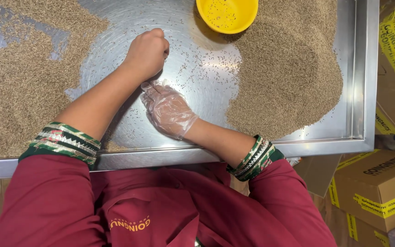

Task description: Sorting and spreading seeds on a stainless steel table

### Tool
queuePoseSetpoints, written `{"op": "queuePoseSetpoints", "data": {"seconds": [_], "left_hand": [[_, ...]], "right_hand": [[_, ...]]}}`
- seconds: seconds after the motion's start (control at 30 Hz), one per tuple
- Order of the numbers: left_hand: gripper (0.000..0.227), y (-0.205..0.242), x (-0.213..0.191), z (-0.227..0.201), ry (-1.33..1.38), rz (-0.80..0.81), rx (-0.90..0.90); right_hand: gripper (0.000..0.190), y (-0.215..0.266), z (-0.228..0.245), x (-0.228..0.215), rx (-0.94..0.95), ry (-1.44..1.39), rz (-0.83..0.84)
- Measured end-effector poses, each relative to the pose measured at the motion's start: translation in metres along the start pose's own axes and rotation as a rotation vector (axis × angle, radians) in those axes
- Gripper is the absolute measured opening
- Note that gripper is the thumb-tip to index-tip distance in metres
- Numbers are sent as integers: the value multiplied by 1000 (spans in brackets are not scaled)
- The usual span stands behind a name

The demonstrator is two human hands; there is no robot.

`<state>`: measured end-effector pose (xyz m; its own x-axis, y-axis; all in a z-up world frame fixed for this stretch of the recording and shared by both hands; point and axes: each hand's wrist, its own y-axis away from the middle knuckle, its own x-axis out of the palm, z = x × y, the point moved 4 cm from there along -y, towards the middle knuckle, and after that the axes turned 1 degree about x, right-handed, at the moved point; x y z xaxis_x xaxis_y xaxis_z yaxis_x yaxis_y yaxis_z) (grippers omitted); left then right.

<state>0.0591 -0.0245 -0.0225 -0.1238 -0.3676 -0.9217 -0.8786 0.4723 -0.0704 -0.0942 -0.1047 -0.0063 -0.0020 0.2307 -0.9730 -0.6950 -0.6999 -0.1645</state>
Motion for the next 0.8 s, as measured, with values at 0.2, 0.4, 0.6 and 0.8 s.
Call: {"op": "queuePoseSetpoints", "data": {"seconds": [0.2, 0.4, 0.6, 0.8], "left_hand": [[12, 7, -20, -29, -396, -15, 248], [18, -8, -52, -19, 223, 76, -189], [16, -52, -45, -19, 500, 43, -240], [19, -89, -62, -72, 1001, 109, -440]], "right_hand": [[41, -2, 4, -3, 20, 18, -28], [46, -1, 3, 16, 22, 14, 44], [46, -2, 2, 20, 38, 71, 109], [45, -4, 5, 7, 21, 10, 71]]}}
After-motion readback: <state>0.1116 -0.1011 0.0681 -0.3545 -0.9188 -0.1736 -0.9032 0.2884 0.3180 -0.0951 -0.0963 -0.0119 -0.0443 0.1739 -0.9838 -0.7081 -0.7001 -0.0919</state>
